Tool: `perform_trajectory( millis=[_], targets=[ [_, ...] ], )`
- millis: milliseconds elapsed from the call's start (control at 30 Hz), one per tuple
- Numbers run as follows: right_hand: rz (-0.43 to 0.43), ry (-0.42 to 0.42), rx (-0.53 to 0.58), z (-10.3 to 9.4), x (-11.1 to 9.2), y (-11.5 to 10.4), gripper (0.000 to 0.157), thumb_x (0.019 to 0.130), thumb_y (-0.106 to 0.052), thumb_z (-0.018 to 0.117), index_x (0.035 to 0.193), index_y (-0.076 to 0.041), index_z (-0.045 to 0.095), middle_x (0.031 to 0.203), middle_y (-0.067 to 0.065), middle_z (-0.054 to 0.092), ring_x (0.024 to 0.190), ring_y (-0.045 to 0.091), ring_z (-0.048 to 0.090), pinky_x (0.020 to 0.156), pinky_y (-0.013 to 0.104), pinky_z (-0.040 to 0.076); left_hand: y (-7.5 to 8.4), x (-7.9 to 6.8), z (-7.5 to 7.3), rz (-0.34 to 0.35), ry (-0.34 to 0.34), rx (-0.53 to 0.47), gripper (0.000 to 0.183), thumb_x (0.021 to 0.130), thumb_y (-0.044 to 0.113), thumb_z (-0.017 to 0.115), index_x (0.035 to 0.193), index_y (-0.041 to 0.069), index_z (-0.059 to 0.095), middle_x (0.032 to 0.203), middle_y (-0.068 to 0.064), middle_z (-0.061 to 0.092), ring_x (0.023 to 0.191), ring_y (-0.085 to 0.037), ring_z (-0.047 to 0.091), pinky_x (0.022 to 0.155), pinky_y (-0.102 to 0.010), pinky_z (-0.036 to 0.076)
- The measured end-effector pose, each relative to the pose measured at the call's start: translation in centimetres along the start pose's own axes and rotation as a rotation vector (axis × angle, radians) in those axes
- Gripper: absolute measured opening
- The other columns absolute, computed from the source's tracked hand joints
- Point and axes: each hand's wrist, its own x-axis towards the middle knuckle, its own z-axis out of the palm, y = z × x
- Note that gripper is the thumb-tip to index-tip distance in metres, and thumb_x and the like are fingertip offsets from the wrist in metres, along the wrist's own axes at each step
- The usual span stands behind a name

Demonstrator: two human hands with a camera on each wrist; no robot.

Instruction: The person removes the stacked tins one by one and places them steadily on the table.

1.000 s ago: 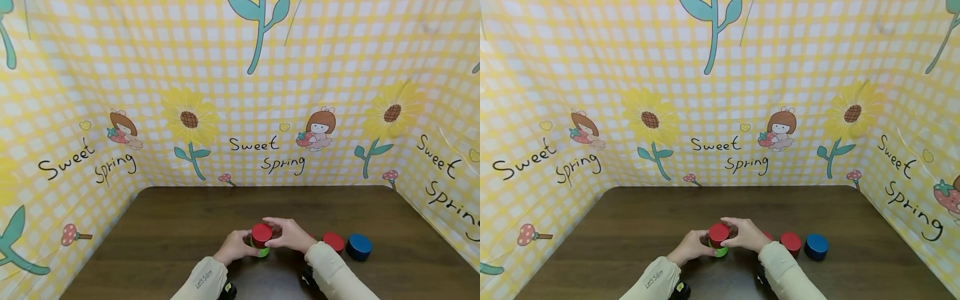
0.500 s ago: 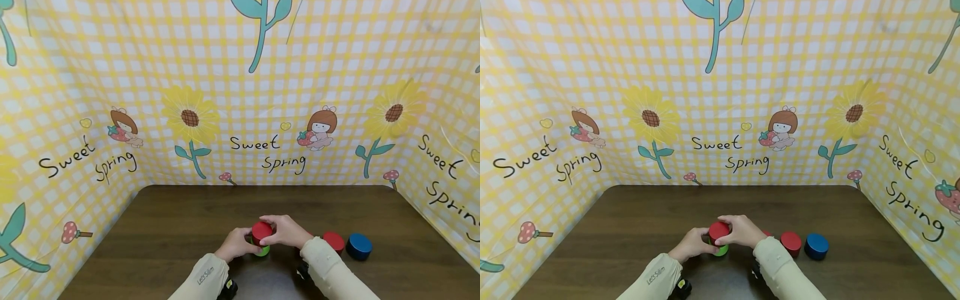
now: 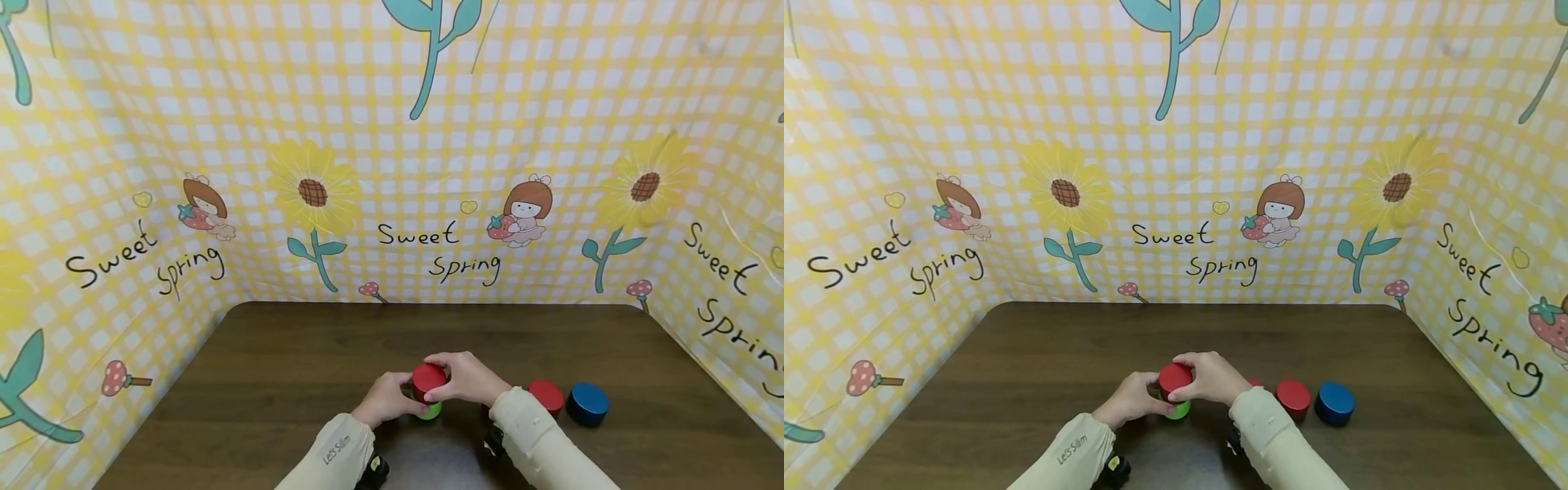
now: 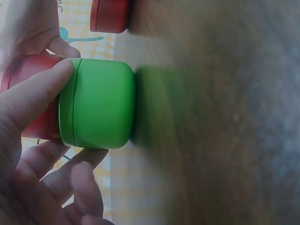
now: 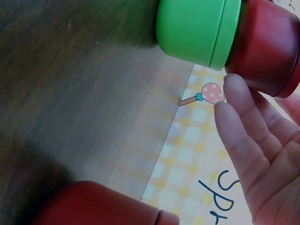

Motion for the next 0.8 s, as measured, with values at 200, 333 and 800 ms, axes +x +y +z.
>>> perform_trajectory(
  millis=[200, 333, 800],
  targets=[
    [0.022, 0.010, -0.063, -0.08, -0.01, -0.53, 0.055, 0.078, -0.025, 0.079, 0.122, 0.003, 0.061, 0.102, 0.007, 0.068, 0.078, 0.014, 0.060, 0.066, 0.029, 0.049, 0.22, -0.02, -0.02, -0.007, 0.001, 0.028, 0.040, 0.071, 0.016, 0.084, 0.108, 0.007, 0.072, 0.101, -0.005, 0.070, 0.095, -0.023, 0.061, 0.084, -0.043, 0.049],
    [0.029, 0.007, -0.081, -0.08, -0.03, -0.69, 0.053, 0.077, -0.024, 0.079, 0.121, 0.001, 0.062, 0.102, 0.006, 0.068, 0.076, 0.013, 0.059, 0.065, 0.029, 0.049, 0.33, -0.04, 0.02, -0.019, 0.001, 0.057, 0.039, 0.071, 0.016, 0.085, 0.107, 0.008, 0.072, 0.100, -0.005, 0.070, 0.094, -0.022, 0.061, 0.083, -0.043, 0.049],
    [0.029, 0.034, -0.115, -0.15, 0.17, -0.48, 0.046, 0.076, -0.026, 0.078, 0.116, -0.006, 0.066, 0.096, 0.000, 0.068, 0.073, 0.008, 0.057, 0.064, 0.026, 0.049, 0.38, 0.05, -0.17, -0.016, -0.013, 0.067, 0.037, 0.072, 0.017, 0.084, 0.106, 0.008, 0.072, 0.101, -0.004, 0.070, 0.091, -0.020, 0.060, 0.080, -0.041, 0.050]
  ],
)
